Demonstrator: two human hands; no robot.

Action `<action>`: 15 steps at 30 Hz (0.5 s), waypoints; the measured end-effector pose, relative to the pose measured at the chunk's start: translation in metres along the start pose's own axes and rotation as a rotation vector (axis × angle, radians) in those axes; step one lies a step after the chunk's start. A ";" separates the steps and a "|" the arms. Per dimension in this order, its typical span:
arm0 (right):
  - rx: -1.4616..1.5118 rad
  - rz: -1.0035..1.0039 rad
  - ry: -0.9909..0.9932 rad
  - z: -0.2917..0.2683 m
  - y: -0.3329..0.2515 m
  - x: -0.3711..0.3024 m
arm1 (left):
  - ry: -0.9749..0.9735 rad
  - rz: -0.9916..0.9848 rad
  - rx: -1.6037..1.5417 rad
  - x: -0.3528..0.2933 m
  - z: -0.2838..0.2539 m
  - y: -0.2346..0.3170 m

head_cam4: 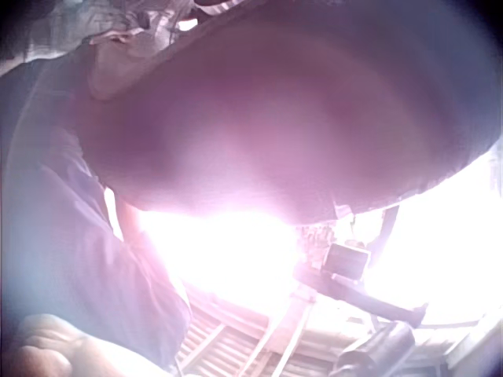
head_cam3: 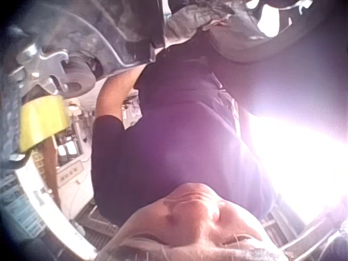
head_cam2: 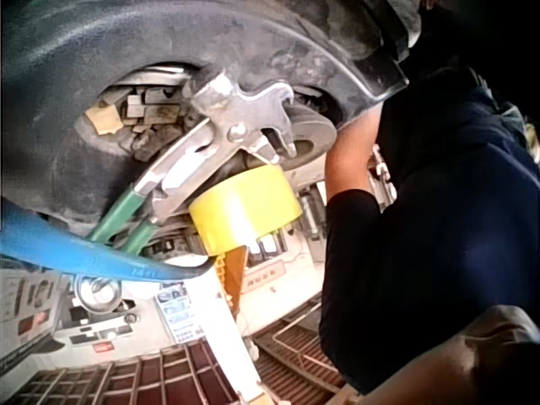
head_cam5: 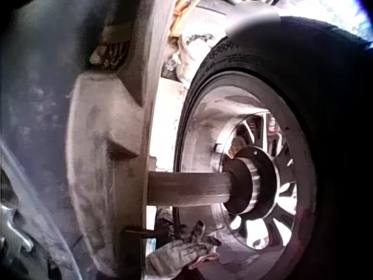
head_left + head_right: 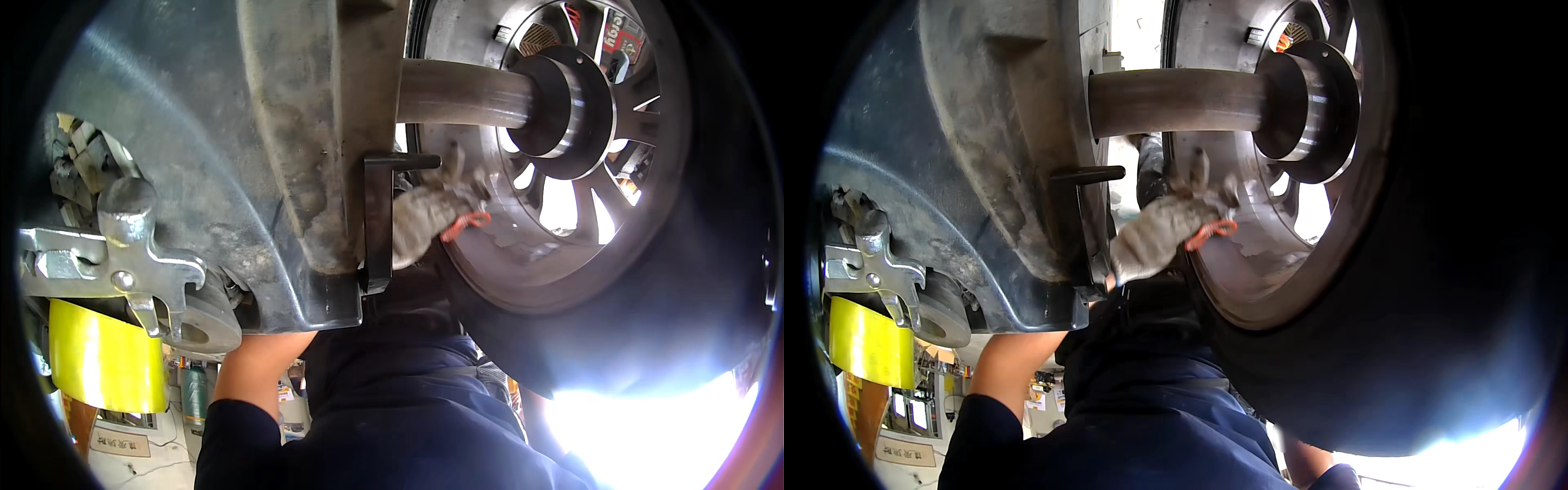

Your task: The person mounts a car tire onto a wheel balancer, operates the machine's control panel, and applies balancing weights to the rim. They repeat the process by removing and remounting the tire to verify balance.

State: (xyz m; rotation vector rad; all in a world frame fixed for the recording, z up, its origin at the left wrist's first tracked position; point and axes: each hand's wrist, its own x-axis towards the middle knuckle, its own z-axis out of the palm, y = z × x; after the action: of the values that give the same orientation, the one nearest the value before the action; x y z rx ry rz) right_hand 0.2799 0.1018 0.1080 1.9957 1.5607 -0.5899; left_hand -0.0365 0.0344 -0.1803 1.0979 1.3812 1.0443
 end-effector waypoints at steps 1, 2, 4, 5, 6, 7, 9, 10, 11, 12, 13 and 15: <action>-0.003 0.001 -0.003 -0.001 0.001 -0.002 | -0.003 -0.025 -0.074 0.003 0.004 -0.002; -0.003 -0.005 0.001 -0.001 0.001 0.000 | -0.006 -0.050 -0.148 0.006 0.008 -0.002; -0.021 -0.017 -0.027 -0.004 0.001 0.001 | 0.009 -0.121 -0.293 0.007 0.008 0.001; -0.034 -0.033 -0.035 -0.009 0.001 0.004 | -0.004 -0.121 -0.303 0.000 0.009 0.011; -0.027 -0.011 -0.023 -0.006 0.004 -0.007 | -0.046 -0.089 -0.314 0.000 0.008 0.019; -0.021 0.001 -0.008 -0.004 0.007 -0.012 | -0.085 -0.057 -0.326 0.001 0.008 0.027; -0.039 -0.009 -0.017 -0.011 0.010 -0.011 | 0.127 -0.037 -0.398 0.003 0.012 0.049; -0.042 -0.020 -0.021 -0.012 0.009 -0.009 | 0.140 -0.102 -0.446 0.005 0.012 0.048; -0.054 -0.018 -0.038 -0.018 0.008 -0.012 | -0.091 -0.286 -0.565 0.008 -0.007 0.040; -0.053 -0.016 -0.040 -0.016 0.009 -0.015 | -0.167 -0.328 -0.586 0.011 -0.014 0.032; -0.057 -0.014 -0.033 -0.016 0.009 -0.016 | -0.248 -0.366 -0.610 0.015 -0.019 0.026; -0.068 -0.039 -0.040 -0.021 0.006 -0.007 | -0.063 -0.233 -0.463 0.011 -0.017 0.021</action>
State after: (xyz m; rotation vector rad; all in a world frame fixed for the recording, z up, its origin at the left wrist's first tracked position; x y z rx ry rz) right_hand 0.2846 0.1087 0.1295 1.8960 1.5782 -0.5809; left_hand -0.0528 0.0492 -0.1603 0.6090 1.1103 1.0760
